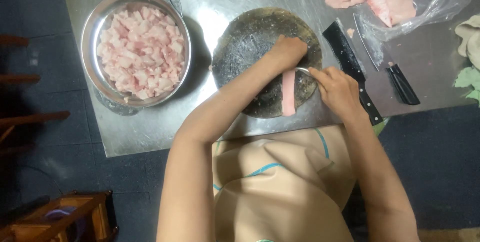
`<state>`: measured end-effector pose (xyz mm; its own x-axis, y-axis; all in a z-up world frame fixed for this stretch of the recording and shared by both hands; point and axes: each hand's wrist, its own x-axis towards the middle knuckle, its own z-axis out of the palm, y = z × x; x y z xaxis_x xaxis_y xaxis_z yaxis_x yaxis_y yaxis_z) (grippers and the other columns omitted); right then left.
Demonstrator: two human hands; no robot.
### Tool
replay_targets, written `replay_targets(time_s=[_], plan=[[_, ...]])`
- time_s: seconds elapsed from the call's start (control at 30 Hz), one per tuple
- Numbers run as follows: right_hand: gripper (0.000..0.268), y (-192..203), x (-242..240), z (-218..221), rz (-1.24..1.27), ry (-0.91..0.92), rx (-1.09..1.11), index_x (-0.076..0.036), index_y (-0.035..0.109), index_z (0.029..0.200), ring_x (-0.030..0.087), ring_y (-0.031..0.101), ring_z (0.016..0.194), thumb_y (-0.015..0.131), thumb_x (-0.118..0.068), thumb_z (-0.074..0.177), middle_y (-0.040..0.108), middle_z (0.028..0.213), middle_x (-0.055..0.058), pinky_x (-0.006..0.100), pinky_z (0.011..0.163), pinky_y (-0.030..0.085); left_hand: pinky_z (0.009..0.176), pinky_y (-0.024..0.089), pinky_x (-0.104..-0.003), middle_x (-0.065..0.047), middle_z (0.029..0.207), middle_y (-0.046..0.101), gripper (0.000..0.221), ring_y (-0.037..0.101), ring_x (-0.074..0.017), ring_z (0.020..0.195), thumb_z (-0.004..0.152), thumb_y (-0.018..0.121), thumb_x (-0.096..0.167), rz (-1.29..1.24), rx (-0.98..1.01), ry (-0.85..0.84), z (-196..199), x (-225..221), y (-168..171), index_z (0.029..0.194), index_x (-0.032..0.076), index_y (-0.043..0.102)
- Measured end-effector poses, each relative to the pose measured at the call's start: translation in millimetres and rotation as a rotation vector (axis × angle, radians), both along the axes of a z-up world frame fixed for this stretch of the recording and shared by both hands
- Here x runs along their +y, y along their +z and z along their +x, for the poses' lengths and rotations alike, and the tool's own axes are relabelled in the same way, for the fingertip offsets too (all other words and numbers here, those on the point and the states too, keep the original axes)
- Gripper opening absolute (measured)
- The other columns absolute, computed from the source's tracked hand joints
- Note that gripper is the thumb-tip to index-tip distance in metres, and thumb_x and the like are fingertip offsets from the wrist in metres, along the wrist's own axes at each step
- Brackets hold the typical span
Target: A person uses a small metal pick to thread or manipulate thin strips of meat or skin on a cutting board in a food preparation area.
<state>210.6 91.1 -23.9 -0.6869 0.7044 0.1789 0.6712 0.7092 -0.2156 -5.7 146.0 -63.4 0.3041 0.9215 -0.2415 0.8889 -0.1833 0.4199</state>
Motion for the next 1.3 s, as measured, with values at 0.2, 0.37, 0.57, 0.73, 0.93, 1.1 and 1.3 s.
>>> replay_targets(time_s=[0.2,0.37,0.57,0.73,0.93,1.1,1.3], plan=[[0.025,0,-33,14,-0.051,-0.002,-0.022,-0.028,0.076,0.124,0.022,0.071,0.088,0.061,-0.022,0.106,0.067,0.095,0.000,0.034,0.075,0.055,0.094,0.042,-0.054,-0.022,0.082,0.075,0.017,0.074,-0.0411,0.081,0.078,0.069,-0.012,0.081,-0.038,0.036,-13,-10,24,0.091,-0.004,0.076],[0.036,18,-57,17,-0.215,-0.026,-0.009,-0.027,0.074,0.133,0.026,0.062,0.076,0.060,-0.014,0.103,0.066,0.099,0.001,0.038,0.064,0.047,0.113,0.035,-0.056,0.000,0.067,0.058,0.028,0.062,-0.0177,0.067,0.100,0.059,0.008,-0.076,0.019,0.048,-29,-11,43,0.073,0.012,0.057],[0.037,4,-17,13,-0.174,-0.001,-0.040,-0.033,0.069,0.137,0.031,0.066,0.083,0.063,-0.021,0.103,0.064,0.105,0.003,0.044,0.067,0.055,0.112,0.039,-0.057,0.004,0.063,0.057,0.030,0.062,-0.0148,0.067,0.099,0.064,0.015,0.004,-0.071,0.170,-30,-25,33,0.069,0.016,0.061],[0.039,-7,-46,30,-0.293,-0.017,-0.223,-0.040,0.062,0.143,0.026,0.063,0.072,0.055,-0.034,0.104,0.058,0.094,0.001,0.039,0.060,0.054,0.091,0.050,-0.043,0.002,0.062,0.059,0.026,0.058,-0.0154,0.064,0.096,0.070,0.014,0.125,-0.120,0.189,-35,-26,13,0.071,0.015,0.064],[0.036,-1,-48,30,-0.299,-0.019,-0.045,-0.037,0.070,0.134,0.023,0.066,0.084,0.062,-0.023,0.101,0.066,0.101,-0.003,0.035,0.073,0.052,0.093,0.052,-0.049,0.001,0.063,0.057,0.028,0.059,-0.0166,0.064,0.094,0.065,0.005,0.137,-0.117,0.222,-34,-31,21,0.068,0.014,0.059],[0.027,15,-16,4,-0.233,0.021,-0.058,-0.033,0.067,0.133,0.030,0.063,0.073,0.058,-0.026,0.108,0.064,0.097,0.003,0.046,0.055,0.050,0.096,0.046,-0.046,0.001,0.071,0.063,0.019,0.062,-0.0185,0.073,0.098,0.065,0.016,0.077,-0.060,0.244,-34,-36,34,0.079,0.016,0.067],[0.032,29,-80,27,-0.409,-0.003,-0.004,-0.024,0.073,0.131,0.028,0.065,0.086,0.057,-0.019,0.104,0.066,0.101,0.002,0.045,0.070,0.050,0.092,0.047,-0.045,0.001,0.066,0.059,0.025,0.058,-0.0173,0.068,0.097,0.066,0.014,0.133,-0.082,0.247,-35,-30,19,0.072,0.015,0.063]])
